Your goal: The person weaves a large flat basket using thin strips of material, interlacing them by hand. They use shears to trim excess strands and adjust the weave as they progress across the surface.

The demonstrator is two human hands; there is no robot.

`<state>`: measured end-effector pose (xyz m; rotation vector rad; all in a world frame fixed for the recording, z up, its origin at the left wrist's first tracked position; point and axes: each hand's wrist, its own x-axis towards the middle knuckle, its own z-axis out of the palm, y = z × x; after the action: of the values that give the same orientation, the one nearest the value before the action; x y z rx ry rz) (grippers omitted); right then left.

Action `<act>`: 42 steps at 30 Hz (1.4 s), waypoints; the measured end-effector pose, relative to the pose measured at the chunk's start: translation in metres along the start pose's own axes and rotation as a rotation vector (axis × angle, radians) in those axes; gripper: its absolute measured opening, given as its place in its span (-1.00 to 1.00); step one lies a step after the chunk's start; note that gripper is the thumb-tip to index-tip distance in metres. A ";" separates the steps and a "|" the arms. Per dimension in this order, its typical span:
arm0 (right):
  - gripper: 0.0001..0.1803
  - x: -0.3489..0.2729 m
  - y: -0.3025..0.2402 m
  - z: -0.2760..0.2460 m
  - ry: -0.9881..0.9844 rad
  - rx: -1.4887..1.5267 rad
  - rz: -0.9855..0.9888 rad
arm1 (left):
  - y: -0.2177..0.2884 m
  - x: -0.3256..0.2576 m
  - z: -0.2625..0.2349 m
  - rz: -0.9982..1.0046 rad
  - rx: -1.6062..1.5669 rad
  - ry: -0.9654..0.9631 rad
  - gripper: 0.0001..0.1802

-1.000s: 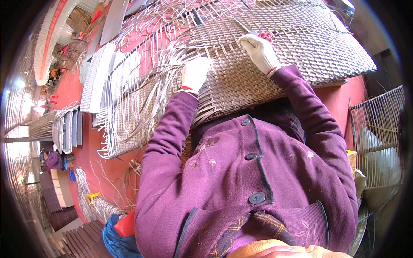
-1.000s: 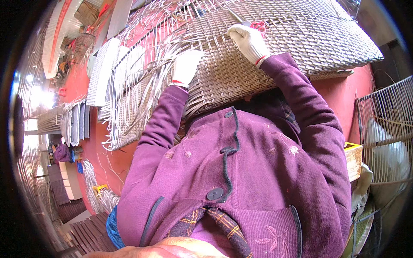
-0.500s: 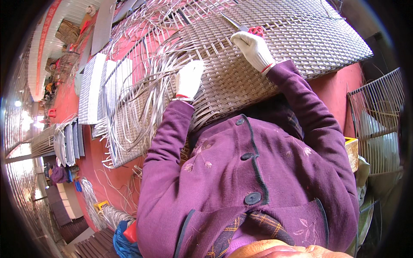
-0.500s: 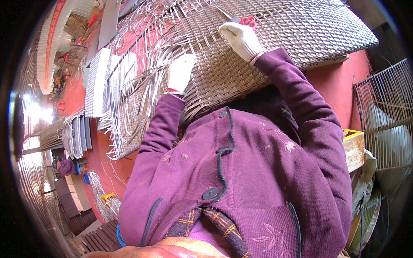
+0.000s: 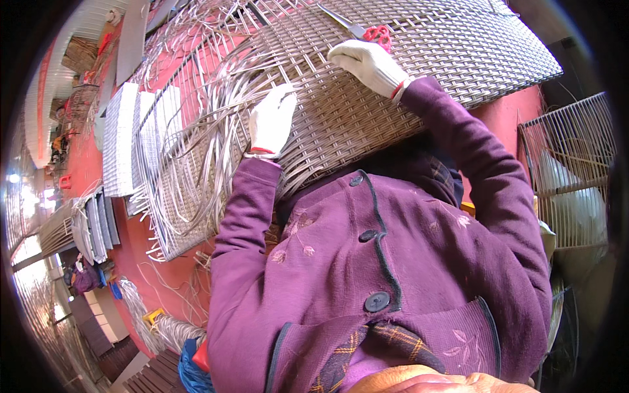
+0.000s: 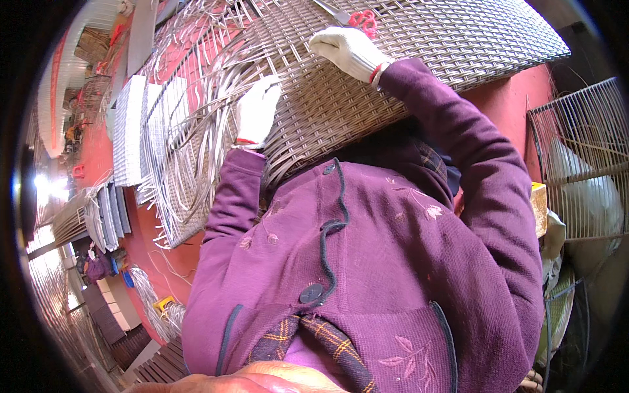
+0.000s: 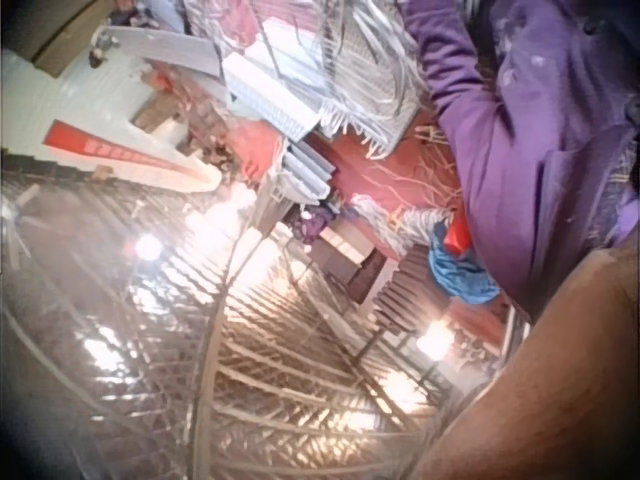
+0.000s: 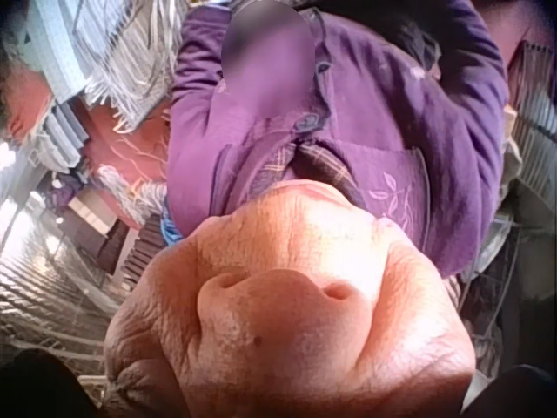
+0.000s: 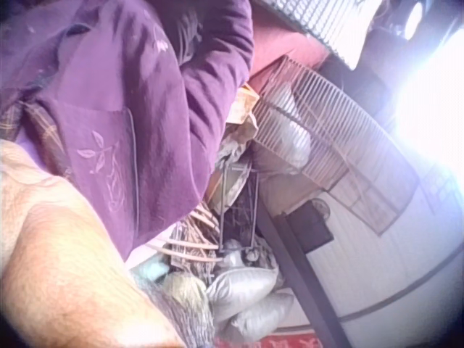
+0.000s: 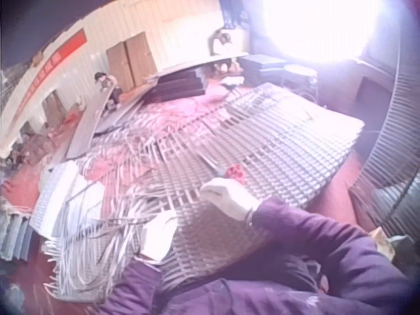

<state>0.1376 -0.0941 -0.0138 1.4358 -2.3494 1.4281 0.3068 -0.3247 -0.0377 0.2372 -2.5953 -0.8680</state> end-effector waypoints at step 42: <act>-0.72 0.077 0.003 0.051 -0.228 0.234 0.008 | 0.003 0.066 -0.016 0.165 0.148 0.169 -0.74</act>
<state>0.1112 -0.1828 -0.0102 1.7336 -2.3805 1.6719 0.2530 -0.3494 -0.0033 0.1285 -2.4815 -0.5737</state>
